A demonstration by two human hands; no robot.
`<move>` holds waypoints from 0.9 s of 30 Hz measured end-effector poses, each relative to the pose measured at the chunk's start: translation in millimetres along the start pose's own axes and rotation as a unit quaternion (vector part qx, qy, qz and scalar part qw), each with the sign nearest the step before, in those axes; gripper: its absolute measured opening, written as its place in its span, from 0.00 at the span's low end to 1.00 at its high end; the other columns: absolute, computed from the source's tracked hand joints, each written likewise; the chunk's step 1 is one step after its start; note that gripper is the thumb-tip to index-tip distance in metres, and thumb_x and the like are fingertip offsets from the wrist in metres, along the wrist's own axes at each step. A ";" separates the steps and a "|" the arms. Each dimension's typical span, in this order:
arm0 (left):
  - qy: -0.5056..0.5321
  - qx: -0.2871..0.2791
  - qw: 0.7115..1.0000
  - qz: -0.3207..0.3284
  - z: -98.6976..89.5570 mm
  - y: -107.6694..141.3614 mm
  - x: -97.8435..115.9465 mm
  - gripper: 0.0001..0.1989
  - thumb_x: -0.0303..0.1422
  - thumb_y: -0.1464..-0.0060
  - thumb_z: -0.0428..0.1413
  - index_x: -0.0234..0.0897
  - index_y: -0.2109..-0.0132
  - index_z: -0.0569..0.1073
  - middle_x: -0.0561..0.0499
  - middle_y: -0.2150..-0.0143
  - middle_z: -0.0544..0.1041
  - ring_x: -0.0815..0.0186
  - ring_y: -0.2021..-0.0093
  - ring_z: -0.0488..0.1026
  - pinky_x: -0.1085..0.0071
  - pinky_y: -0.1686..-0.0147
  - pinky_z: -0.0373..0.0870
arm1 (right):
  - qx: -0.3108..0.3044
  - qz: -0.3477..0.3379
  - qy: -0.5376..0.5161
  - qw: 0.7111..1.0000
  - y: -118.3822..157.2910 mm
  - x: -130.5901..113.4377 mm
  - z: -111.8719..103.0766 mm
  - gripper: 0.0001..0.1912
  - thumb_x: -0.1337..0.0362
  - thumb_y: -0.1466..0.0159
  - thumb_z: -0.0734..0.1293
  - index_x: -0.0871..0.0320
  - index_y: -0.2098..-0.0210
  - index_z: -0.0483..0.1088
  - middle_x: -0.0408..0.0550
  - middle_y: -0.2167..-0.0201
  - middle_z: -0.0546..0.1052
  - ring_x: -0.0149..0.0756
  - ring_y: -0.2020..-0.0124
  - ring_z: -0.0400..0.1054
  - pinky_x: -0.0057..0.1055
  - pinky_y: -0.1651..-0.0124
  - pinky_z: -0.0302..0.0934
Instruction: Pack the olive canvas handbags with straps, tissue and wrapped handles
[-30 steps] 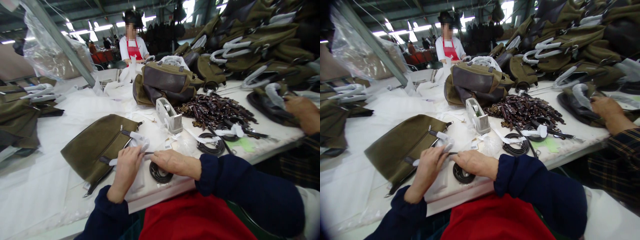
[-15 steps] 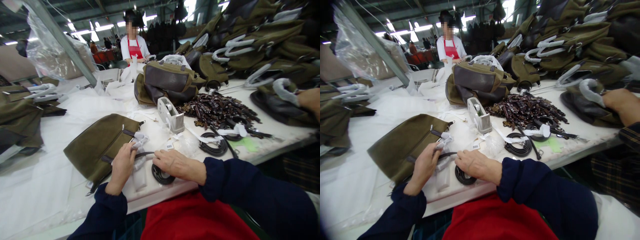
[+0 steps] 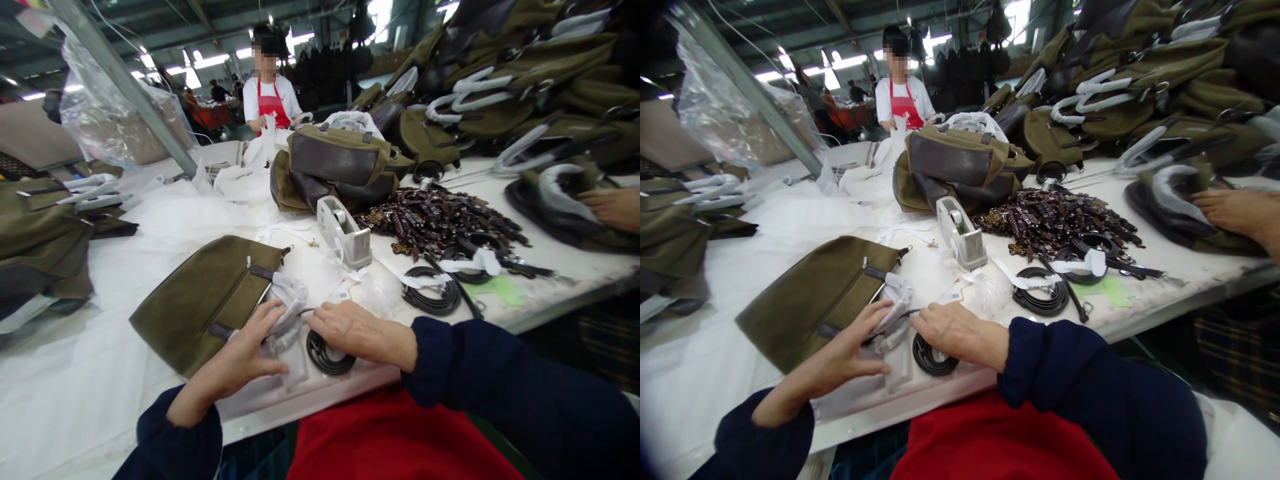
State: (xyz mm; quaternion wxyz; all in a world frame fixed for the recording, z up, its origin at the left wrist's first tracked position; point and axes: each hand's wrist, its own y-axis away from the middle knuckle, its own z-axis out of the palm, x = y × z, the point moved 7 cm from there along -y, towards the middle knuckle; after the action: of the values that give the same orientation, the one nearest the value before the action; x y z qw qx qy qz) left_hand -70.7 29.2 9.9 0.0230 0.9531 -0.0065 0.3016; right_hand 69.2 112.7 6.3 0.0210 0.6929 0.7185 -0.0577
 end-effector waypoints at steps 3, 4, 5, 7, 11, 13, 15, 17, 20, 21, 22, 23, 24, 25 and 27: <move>-0.025 -0.050 0.998 0.003 6.8 3.6 -5.8 0.42 0.28 0.48 0.62 0.47 0.30 0.55 0.41 0.26 0.50 0.53 0.29 0.54 0.53 0.34 0.57 | -0.010 0.006 0.005 1.000 1.0 -3.2 -3.5 0.07 0.75 0.31 0.58 0.61 0.58 0.66 0.50 0.63 0.74 0.38 0.65 0.68 0.32 0.68 0.60; -0.035 -0.049 0.998 -0.002 7.9 1.9 -7.9 0.41 0.26 0.47 0.61 0.49 0.30 0.55 0.42 0.26 0.51 0.53 0.30 0.56 0.54 0.34 0.58 | -0.016 0.009 0.004 1.000 1.6 -3.7 -4.0 0.07 0.75 0.31 0.58 0.62 0.58 0.66 0.50 0.63 0.74 0.38 0.65 0.68 0.32 0.68 0.60; -0.045 -0.043 0.998 -0.009 8.7 -0.8 -9.6 0.40 0.24 0.47 0.60 0.51 0.31 0.56 0.44 0.27 0.53 0.54 0.31 0.59 0.55 0.35 0.60 | -0.022 0.011 0.002 1.000 2.4 -3.8 -4.3 0.07 0.74 0.31 0.58 0.62 0.58 0.66 0.50 0.63 0.73 0.38 0.65 0.68 0.32 0.68 0.60; -0.063 -0.022 0.998 -0.023 9.5 -7.2 -11.3 0.38 0.24 0.47 0.59 0.53 0.32 0.59 0.47 0.28 0.57 0.54 0.35 0.65 0.57 0.37 0.63 | -0.030 0.012 -0.001 0.999 4.6 -3.2 -4.0 0.08 0.74 0.31 0.57 0.62 0.59 0.66 0.51 0.63 0.73 0.38 0.65 0.68 0.32 0.68 0.60; -0.087 -0.004 0.996 -0.030 10.0 -16.7 -7.3 0.35 0.29 0.47 0.61 0.53 0.34 0.62 0.50 0.31 0.62 0.56 0.39 0.70 0.62 0.39 0.66 | -0.026 0.020 -0.005 0.999 10.3 2.4 -0.5 0.07 0.74 0.32 0.58 0.61 0.59 0.66 0.50 0.63 0.73 0.39 0.65 0.67 0.33 0.68 0.58; -0.098 -0.008 0.995 -0.028 9.0 -19.6 -4.3 0.34 0.31 0.46 0.61 0.53 0.34 0.62 0.51 0.31 0.62 0.57 0.40 0.70 0.64 0.40 0.67 | -0.014 0.019 0.002 1.000 11.8 5.6 1.6 0.06 0.74 0.32 0.59 0.60 0.59 0.66 0.49 0.64 0.73 0.39 0.66 0.66 0.34 0.66 0.59; -0.110 -0.012 0.993 -0.032 7.5 -22.2 -2.5 0.33 0.32 0.46 0.61 0.51 0.34 0.62 0.51 0.31 0.62 0.57 0.40 0.70 0.65 0.40 0.67 | -0.005 0.007 0.018 1.000 11.1 7.3 3.1 0.05 0.73 0.33 0.60 0.60 0.60 0.66 0.49 0.64 0.73 0.40 0.64 0.66 0.37 0.61 0.59; -0.120 -0.011 0.992 -0.040 6.1 -24.7 -2.3 0.32 0.33 0.45 0.61 0.49 0.35 0.62 0.51 0.32 0.63 0.56 0.39 0.69 0.64 0.40 0.66 | -0.003 -0.005 0.031 1.000 8.5 8.2 3.4 0.04 0.72 0.33 0.61 0.60 0.60 0.66 0.50 0.64 0.73 0.42 0.62 0.65 0.41 0.57 0.59; -0.124 -0.005 0.991 -0.049 5.5 -26.6 -2.9 0.30 0.34 0.44 0.60 0.48 0.36 0.63 0.52 0.32 0.65 0.57 0.39 0.69 0.65 0.40 0.66 | -0.027 -0.018 0.011 0.999 4.0 9.7 0.9 0.04 0.72 0.35 0.63 0.61 0.60 0.67 0.51 0.64 0.73 0.43 0.61 0.65 0.39 0.58 0.59; -0.125 -0.001 0.991 -0.049 5.5 -26.5 -3.0 0.30 0.35 0.44 0.60 0.48 0.36 0.63 0.52 0.33 0.65 0.57 0.39 0.69 0.65 0.40 0.66 | -0.042 -0.020 -0.004 0.999 3.1 10.1 -0.9 0.05 0.72 0.36 0.64 0.62 0.59 0.67 0.52 0.64 0.74 0.43 0.60 0.65 0.37 0.59 0.59; -0.125 0.004 0.991 -0.049 5.7 -26.1 -2.9 0.30 0.35 0.44 0.60 0.48 0.36 0.63 0.52 0.33 0.65 0.58 0.39 0.70 0.65 0.41 0.67 | -0.061 -0.024 -0.020 0.998 2.7 10.0 -2.9 0.07 0.73 0.37 0.66 0.63 0.59 0.68 0.52 0.64 0.74 0.42 0.60 0.65 0.35 0.60 0.59; -0.126 0.008 0.991 -0.048 6.0 -25.4 -2.7 0.30 0.35 0.44 0.61 0.49 0.36 0.63 0.53 0.33 0.65 0.58 0.39 0.70 0.64 0.42 0.68 | -0.081 -0.029 -0.035 0.996 2.7 9.6 -5.4 0.08 0.73 0.38 0.67 0.64 0.58 0.68 0.53 0.63 0.75 0.41 0.60 0.65 0.33 0.60 0.59; -0.127 0.013 0.991 -0.049 6.2 -24.8 -2.2 0.30 0.35 0.45 0.61 0.49 0.36 0.63 0.53 0.33 0.65 0.57 0.40 0.70 0.64 0.43 0.69 | -0.099 -0.032 -0.044 0.994 2.9 9.3 -8.3 0.09 0.73 0.39 0.68 0.65 0.58 0.68 0.53 0.63 0.75 0.41 0.60 0.65 0.32 0.60 0.58; -0.128 0.022 0.990 -0.052 6.1 -24.5 -1.3 0.31 0.35 0.45 0.61 0.50 0.36 0.63 0.53 0.33 0.65 0.57 0.40 0.71 0.64 0.44 0.70 | -0.111 -0.033 -0.046 0.992 3.0 9.0 -12.3 0.09 0.73 0.40 0.69 0.65 0.59 0.69 0.54 0.63 0.75 0.40 0.61 0.65 0.32 0.61 0.58; -0.127 0.057 0.988 -0.063 3.0 -26.9 1.6 0.31 0.34 0.45 0.61 0.50 0.36 0.62 0.53 0.33 0.65 0.56 0.40 0.71 0.62 0.44 0.70 | -0.111 -0.036 -0.037 0.993 2.3 7.8 -24.1 0.08 0.74 0.40 0.68 0.65 0.60 0.70 0.53 0.66 0.75 0.39 0.64 0.65 0.31 0.63 0.57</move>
State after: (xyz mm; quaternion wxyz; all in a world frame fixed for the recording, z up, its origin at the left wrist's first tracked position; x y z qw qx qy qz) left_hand -66.9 55.9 7.3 -0.0133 0.9820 0.0679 0.1756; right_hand 72.4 123.3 29.3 0.1221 0.6577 0.7433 -0.0039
